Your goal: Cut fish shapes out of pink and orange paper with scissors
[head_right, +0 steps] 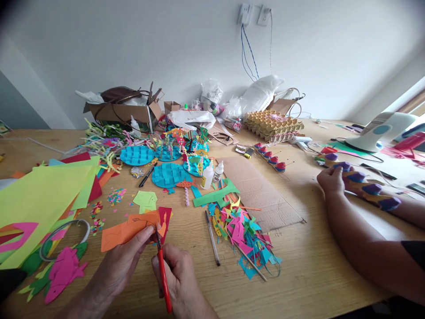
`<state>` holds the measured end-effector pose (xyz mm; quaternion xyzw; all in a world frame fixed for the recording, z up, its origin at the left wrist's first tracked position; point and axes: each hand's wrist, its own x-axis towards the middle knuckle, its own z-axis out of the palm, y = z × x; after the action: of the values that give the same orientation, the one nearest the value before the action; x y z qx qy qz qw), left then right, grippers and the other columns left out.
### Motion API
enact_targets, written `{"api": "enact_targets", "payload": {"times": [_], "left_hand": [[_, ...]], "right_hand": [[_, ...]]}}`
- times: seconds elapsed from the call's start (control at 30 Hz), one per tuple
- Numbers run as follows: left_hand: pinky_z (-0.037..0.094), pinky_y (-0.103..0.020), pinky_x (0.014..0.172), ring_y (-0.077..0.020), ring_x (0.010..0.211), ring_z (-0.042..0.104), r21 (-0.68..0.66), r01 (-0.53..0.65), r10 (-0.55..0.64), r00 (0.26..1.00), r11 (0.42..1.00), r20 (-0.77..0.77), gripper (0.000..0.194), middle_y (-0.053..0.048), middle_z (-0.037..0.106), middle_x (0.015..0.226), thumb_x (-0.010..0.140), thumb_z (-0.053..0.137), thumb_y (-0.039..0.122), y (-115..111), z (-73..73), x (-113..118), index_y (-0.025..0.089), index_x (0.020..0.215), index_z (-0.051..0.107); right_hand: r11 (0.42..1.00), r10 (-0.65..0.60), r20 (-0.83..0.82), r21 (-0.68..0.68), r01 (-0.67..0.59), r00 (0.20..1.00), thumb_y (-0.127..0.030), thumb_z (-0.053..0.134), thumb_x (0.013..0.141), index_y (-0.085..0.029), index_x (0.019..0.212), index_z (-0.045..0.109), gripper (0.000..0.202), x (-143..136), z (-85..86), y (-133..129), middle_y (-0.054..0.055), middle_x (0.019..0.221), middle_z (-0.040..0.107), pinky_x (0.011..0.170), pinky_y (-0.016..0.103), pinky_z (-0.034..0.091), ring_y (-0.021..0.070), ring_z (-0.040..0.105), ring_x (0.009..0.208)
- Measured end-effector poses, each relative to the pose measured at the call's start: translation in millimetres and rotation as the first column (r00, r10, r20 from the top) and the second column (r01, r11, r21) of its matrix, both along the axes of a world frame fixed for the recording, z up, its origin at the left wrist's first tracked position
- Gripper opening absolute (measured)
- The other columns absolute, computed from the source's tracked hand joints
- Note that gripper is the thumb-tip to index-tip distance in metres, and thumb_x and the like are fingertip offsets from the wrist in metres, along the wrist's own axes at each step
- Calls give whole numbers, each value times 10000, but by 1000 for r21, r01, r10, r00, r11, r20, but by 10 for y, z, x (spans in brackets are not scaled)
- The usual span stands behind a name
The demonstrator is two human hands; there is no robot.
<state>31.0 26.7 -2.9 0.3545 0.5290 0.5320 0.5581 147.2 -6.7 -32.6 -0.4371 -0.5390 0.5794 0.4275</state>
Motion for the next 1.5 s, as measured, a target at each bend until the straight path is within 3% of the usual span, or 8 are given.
{"api": "enact_targets", "payload": {"times": [0.37,0.6,0.83,1.03,1.23,1.5], "left_hand": [[502,-324,754,-205,737,621,61,186,-183,982,981,-44,175,-34,684,718,727,640,327,42,-51,-143,166,749,703],[497,-342,770,-213,749,615,48,290,-287,956,956,-66,178,-44,689,723,751,617,316,74,-29,-228,167,707,703],[483,-310,787,-205,797,618,25,397,-393,915,917,-94,183,-33,710,774,785,575,289,111,-24,-309,174,753,714],[481,-282,790,-190,801,621,11,440,-436,891,898,-129,169,-20,712,771,789,560,249,153,35,-321,167,746,701],[493,-270,739,-184,779,616,31,512,-502,851,859,-153,159,-18,704,766,785,556,248,181,70,-351,171,766,695],[471,-252,744,-169,754,604,55,462,-433,861,885,-266,188,9,684,725,791,530,259,181,54,-348,186,700,678]], "right_hand": [[999,31,13,25,-31,999,-620,385,841,-197,579,366,498,35,-55,-13,-57,481,343,362,162,247,72,299,418],[999,35,58,12,-36,998,-607,395,837,-204,552,343,497,40,36,-23,-62,460,323,363,179,229,71,286,403],[998,52,75,21,-54,996,-635,377,831,-204,538,320,525,58,-4,-19,-64,463,301,366,180,214,66,268,405],[997,65,95,44,-70,993,-596,376,854,-201,556,319,499,77,-32,-7,-59,487,301,380,188,204,71,266,426],[994,56,160,82,-69,985,-460,413,882,-198,554,314,431,103,-42,-21,-52,506,293,414,203,201,87,265,476],[997,54,179,47,-63,982,-344,425,874,-201,555,328,363,103,-75,-29,-58,493,308,430,206,225,86,286,462]]}}
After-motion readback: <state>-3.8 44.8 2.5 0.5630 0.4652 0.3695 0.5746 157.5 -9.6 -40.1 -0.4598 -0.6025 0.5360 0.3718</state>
